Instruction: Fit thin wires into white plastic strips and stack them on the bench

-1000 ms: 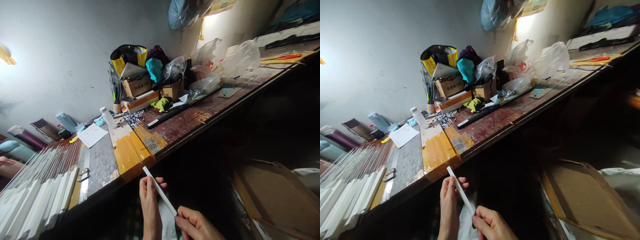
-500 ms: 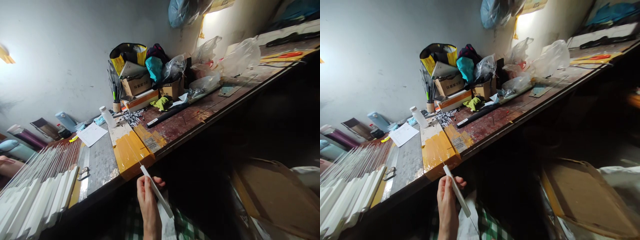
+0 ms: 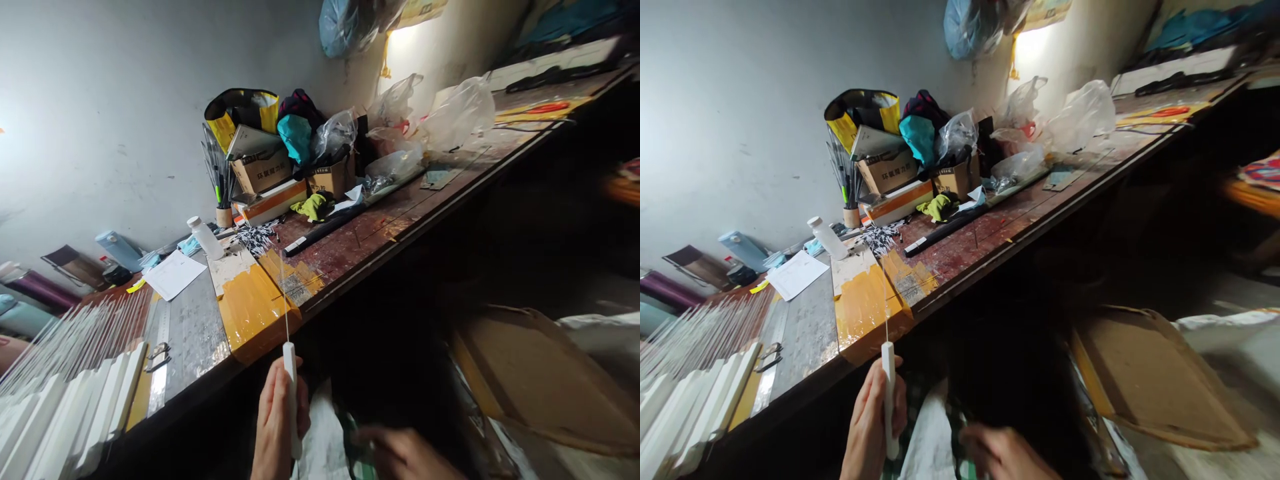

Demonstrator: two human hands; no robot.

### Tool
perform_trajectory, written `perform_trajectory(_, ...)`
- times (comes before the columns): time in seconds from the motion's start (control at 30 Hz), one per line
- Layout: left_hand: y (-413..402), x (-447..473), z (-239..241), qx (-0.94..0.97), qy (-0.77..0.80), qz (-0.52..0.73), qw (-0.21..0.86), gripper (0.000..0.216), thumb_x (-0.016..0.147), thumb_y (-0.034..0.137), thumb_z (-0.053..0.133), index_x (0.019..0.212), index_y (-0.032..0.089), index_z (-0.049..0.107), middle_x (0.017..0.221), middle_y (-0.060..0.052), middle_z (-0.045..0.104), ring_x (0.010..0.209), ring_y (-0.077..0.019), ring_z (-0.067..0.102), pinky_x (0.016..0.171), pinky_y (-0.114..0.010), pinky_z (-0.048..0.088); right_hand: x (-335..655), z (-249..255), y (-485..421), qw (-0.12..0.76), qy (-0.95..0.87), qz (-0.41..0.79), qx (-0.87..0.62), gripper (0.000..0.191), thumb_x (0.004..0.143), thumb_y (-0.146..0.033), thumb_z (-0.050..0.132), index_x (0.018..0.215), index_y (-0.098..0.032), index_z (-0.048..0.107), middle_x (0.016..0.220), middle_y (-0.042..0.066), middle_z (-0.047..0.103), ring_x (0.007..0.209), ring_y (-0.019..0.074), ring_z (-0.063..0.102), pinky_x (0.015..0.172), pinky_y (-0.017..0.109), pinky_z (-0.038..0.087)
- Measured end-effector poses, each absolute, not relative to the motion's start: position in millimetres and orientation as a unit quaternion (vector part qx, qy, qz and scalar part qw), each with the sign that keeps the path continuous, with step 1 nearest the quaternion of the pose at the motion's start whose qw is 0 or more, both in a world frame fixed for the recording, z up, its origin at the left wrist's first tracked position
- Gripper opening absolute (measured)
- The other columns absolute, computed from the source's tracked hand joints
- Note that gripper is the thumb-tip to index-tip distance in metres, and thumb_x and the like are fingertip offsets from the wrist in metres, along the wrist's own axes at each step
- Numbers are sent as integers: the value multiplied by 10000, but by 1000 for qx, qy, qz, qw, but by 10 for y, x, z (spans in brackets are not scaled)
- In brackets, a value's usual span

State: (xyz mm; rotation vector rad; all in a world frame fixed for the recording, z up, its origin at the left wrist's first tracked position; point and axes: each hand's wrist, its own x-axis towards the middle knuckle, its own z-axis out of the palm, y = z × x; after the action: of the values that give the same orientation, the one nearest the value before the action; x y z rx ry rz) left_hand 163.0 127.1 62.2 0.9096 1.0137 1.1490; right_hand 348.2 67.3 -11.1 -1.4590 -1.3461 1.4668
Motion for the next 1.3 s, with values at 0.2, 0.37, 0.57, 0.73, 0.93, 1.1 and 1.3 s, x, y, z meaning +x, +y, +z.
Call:
perform_trajectory(0.2, 1126, 1632, 474, 444, 497, 413, 621, 501, 802, 613, 522, 882, 141, 669, 474, 57, 328, 424, -74, 235, 417, -213, 139, 3449, 548, 1267, 522, -501, 560, -404, 359, 913, -411, 528, 1207, -224, 613, 1034, 56, 673, 694, 121, 565, 590, 244, 480)
perform_trajectory(0.37, 1111, 1591, 362, 472, 516, 404, 590, 456, 763, 593, 594, 795, 149, 690, 533, 26, 388, 484, -93, 296, 453, -220, 195, 3300, 717, 1397, 573, -443, 590, -357, 233, 851, -344, 642, 978, -166, 722, 835, 52, 731, 611, 100, 570, 583, 238, 467)
perform_trajectory(0.57, 1069, 1604, 331, 533, 520, 465, 479, 292, 758, 463, 672, 744, 172, 692, 622, -8, 538, 585, -128, 428, 557, -223, 334, 3303, 676, 1391, 613, -407, 550, -394, 208, 834, -331, 659, 929, -161, 731, 812, 49, 740, 626, 110, 582, 611, 249, 477)
perform_trajectory(0.73, 1048, 1672, 313, 526, 531, 498, 440, 253, 721, 434, 716, 746, 182, 708, 656, -21, 623, 618, -156, 503, 598, -234, 385, 3317, 669, 1398, 606, -414, 545, -404, 199, 824, -338, 670, 905, -158, 695, 794, 31, 721, 607, 100, 572, 604, 241, 469)
perform_trajectory(0.93, 1050, 1708, 311, 512, 515, 523, 447, 232, 726, 410, 720, 785, 186, 719, 670, -24, 634, 651, -167, 533, 635, -238, 404, 3320, 639, 1412, 587, -419, 569, -396, 221, 810, -372, 688, 864, -159, 662, 780, 13, 708, 568, 80, 560, 583, 228, 451)
perform_trajectory(1.1, 1071, 1729, 305, 502, 515, 531, 449, 240, 716, 417, 726, 781, 186, 724, 674, -27, 638, 664, -175, 540, 653, -250, 418, 3283, 567, 1409, 586, -416, 576, -389, 227, 819, -382, 679, 862, -160, 660, 783, 16, 711, 567, 81, 571, 597, 237, 467)
perform_trajectory(1.3, 1139, 1671, 239, 499, 502, 543, 452, 249, 733, 418, 715, 789, 175, 721, 640, -14, 602, 614, -145, 505, 591, -229, 394, 3235, 527, 1492, 546, -509, 527, -406, 245, 907, -376, 574, 948, -149, 654, 806, 32, 728, 606, 101, 633, 591, 227, 516)
